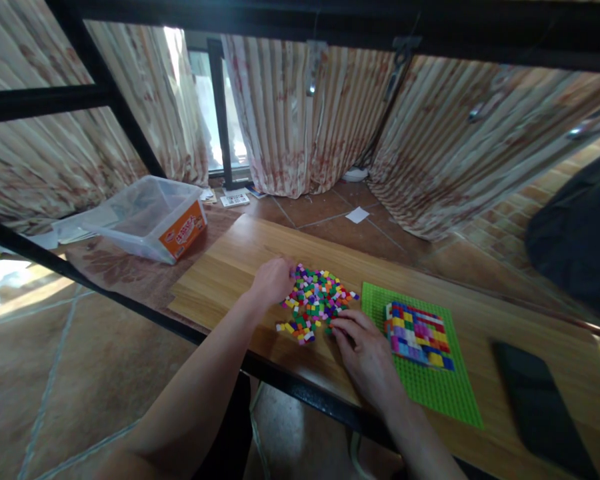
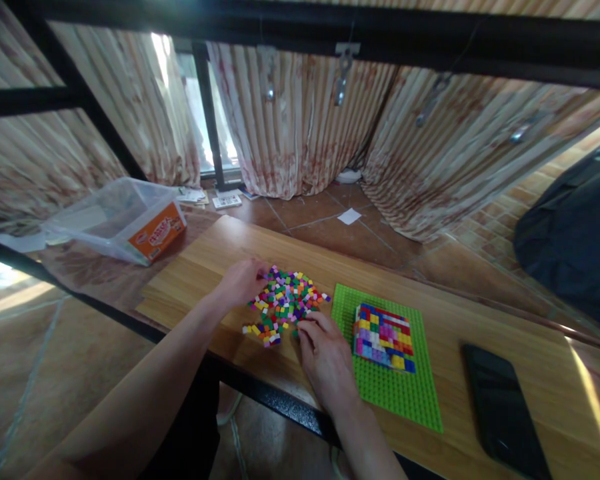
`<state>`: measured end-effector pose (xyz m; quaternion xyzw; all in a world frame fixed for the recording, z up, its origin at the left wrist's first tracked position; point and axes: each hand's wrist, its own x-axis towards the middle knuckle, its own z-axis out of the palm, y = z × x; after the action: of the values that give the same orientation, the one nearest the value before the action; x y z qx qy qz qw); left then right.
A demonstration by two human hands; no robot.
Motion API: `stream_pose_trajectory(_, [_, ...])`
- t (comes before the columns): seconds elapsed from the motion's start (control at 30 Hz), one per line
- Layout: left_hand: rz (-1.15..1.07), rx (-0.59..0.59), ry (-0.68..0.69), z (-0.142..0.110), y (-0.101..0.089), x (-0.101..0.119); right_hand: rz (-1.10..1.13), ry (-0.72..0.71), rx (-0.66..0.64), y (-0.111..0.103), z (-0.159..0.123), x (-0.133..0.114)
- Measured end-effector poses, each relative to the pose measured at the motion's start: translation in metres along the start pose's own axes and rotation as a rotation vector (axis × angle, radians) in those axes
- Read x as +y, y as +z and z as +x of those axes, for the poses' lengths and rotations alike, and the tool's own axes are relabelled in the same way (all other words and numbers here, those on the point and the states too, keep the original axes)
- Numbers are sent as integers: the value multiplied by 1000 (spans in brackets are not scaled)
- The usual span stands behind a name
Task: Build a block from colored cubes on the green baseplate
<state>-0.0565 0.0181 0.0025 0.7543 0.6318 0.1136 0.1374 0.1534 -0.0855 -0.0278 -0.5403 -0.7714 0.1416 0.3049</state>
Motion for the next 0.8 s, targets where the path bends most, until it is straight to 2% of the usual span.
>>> stream_pose_trajectory(0.1, [-146, -10, 40, -2, -4, -5, 38, 33, 9, -2, 1, -3])
stream_pose_trajectory(0.2, [-411, -70, 152, -6, -4, -2, 153, 91, 58, -5, 3, -8])
stream_pose_trajectory(0.3, [-728, -204, 263, -15, 3, 14, 335, 208, 98, -7, 6, -12])
stream_pose_trajectory(0.37, [-947, -342, 310, -22, 9, 29, 476, 295, 104, -8, 7, -13])
stream_pose_trajectory(0.47, [-1172, -428, 293, -29, 14, 46, 658, 380, 109, -9, 8, -14])
stream_pose_trajectory(0.67, [-1302, -552, 214, -31, 7, 49, 796, 393, 67, -18, 10, -12])
stream_pose_trajectory(0.73, [-1306, -580, 206, -31, 4, 46, 779, 374, 42, -19, 10, -9])
stream_pose_trajectory(0.8, [-1277, -567, 194, -30, 1, 43, 665, 335, 51, -18, 9, -6])
